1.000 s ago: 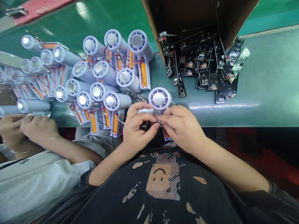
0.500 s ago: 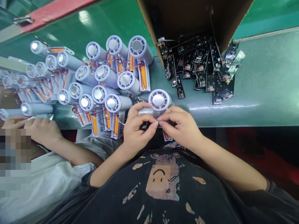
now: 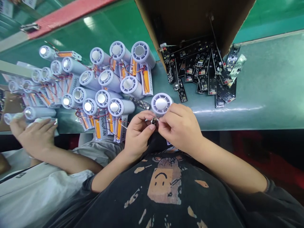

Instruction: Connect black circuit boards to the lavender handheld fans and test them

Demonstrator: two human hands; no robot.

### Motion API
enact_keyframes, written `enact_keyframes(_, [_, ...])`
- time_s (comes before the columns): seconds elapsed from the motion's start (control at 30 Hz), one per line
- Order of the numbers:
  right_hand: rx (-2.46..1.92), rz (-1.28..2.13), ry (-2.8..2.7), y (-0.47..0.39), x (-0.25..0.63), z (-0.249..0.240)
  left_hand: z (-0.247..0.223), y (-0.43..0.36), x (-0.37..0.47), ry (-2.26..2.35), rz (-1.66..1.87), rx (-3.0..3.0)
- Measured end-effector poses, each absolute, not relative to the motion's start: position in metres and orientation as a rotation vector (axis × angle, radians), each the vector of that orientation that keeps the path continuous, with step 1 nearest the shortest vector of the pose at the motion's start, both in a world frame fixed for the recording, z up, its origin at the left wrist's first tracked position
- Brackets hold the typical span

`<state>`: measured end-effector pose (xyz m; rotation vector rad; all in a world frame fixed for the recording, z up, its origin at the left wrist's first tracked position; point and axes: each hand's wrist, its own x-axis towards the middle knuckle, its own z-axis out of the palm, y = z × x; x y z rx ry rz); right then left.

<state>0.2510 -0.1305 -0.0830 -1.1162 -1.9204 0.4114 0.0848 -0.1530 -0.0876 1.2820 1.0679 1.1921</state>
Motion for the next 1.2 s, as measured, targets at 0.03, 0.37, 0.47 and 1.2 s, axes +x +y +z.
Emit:
enact_keyframes(0.03, [-1.132, 0.384, -1.947, -0.131, 0.251, -0.082, -0.087, -0.152, 0.085, 1.075, 1.206, 1.322])
enact_keyframes(0.37, [-1.126, 0.094, -2.082, -0.136, 0.251, -0.08, -0.086, -0.154, 0.086, 1.077, 1.167, 1.366])
enact_keyframes(0.47, [-1.088, 0.056, -2.153, -0.137, 0.251, -0.079, -0.086, -0.156, 0.084, 1.123, 1.136, 1.404])
enact_keyframes(1.2, [-1.017, 0.557, -1.983, -0.118, 0.277, -0.084, -0.078, -0.145, 0.077, 1.126, 1.017, 1.585])
